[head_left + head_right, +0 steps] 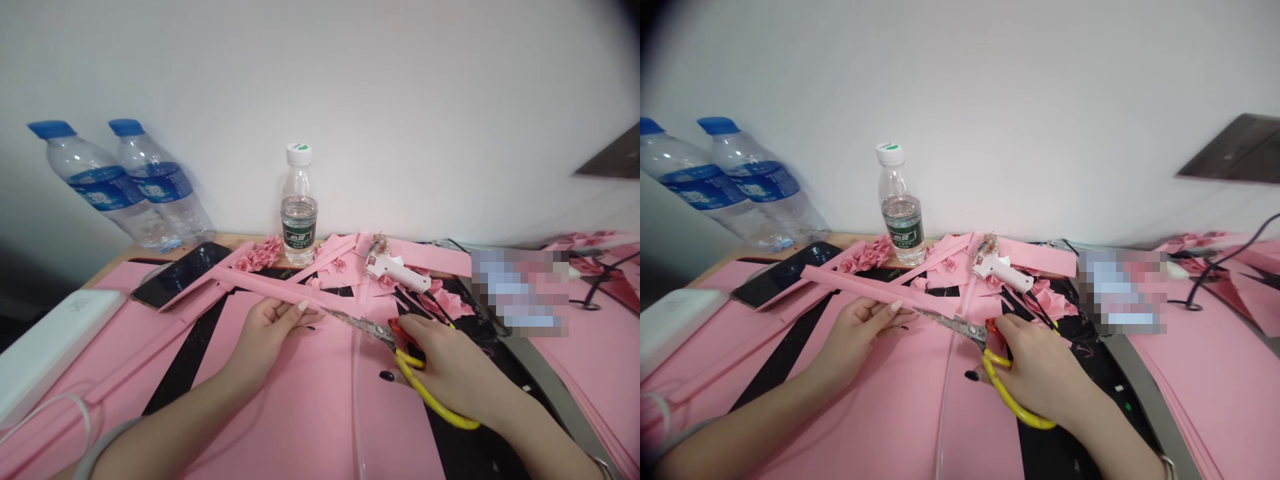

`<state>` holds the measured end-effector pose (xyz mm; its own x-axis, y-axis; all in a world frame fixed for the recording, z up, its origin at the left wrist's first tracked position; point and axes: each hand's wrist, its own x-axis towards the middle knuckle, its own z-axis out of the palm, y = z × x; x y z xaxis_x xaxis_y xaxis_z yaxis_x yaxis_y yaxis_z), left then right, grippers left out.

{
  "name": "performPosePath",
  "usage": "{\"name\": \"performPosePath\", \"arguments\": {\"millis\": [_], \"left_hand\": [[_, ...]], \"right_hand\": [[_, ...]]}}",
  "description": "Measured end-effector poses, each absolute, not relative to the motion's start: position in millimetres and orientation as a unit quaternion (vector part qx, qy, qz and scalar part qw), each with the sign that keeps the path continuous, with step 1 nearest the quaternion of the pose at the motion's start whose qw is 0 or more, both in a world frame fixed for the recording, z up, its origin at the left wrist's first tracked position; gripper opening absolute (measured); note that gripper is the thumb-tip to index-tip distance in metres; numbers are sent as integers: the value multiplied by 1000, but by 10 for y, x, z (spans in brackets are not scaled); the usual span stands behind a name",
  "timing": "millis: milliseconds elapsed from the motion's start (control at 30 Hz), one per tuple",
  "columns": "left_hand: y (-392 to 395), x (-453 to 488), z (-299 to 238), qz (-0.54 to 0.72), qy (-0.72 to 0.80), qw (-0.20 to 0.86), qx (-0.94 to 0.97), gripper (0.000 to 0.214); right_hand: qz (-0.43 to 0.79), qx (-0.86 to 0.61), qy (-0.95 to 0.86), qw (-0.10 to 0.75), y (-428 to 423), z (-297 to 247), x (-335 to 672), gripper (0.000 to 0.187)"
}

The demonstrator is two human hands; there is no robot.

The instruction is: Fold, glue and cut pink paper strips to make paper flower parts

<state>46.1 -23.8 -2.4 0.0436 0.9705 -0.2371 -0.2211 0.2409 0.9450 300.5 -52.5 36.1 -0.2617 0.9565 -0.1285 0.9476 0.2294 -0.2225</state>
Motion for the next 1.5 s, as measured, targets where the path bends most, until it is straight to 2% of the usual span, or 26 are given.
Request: {"name": "performPosePath", "arguments": {"millis": [233,467,833,1133,1333,1500], "left_hand": [[-269,474,-32,453,481,618,425,30],[-301,506,-20,393,471,645,455,24],[-314,490,-20,386,462,671,433,16],[-315,483,-19,375,447,691,427,17],[-294,470,-38,363,447,695,431,21],[-303,470,-54,359,446,695,436,14]], "right_hand": [[81,-596,-799,14,-531,271,2953,8],[62,-564,-822,58,-545,200,2887,13],[126,-568,-811,65,-552,210,2878,18],[130,-564,-813,56,-511,212,2940,34],[123,-561,-817,53,-519,208,2979,36],[122,-556,-820,53,-567,273,2915,39]]}}
